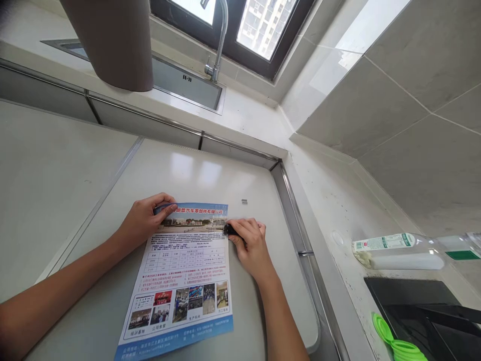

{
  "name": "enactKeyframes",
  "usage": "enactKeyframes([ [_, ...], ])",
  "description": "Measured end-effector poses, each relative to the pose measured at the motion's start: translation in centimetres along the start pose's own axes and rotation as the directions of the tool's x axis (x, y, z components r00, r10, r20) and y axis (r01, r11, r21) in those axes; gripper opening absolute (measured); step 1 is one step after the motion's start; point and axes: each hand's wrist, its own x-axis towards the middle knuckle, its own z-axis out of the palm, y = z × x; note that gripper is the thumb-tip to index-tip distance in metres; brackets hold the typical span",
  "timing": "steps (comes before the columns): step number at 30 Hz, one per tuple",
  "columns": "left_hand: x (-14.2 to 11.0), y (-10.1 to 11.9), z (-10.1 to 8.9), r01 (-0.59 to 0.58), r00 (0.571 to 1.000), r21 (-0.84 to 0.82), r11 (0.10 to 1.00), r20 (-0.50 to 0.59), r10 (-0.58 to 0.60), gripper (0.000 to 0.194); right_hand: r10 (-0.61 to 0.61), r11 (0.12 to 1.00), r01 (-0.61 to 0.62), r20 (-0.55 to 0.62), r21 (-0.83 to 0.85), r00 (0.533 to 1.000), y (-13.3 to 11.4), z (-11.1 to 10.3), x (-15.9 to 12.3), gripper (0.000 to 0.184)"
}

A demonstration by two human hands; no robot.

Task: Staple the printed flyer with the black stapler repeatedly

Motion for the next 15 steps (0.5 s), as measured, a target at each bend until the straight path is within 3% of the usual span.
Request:
enactKeyframes([
  [15, 0.06, 0.07, 0.11, -0.011, 1.0, 0.022, 1.0, -0.017, 0.012, 0.022, -0.016, 0.998, 0.019, 0.036, -0.066, 0.999, -0.37, -0.06, 0.07, 0.027],
])
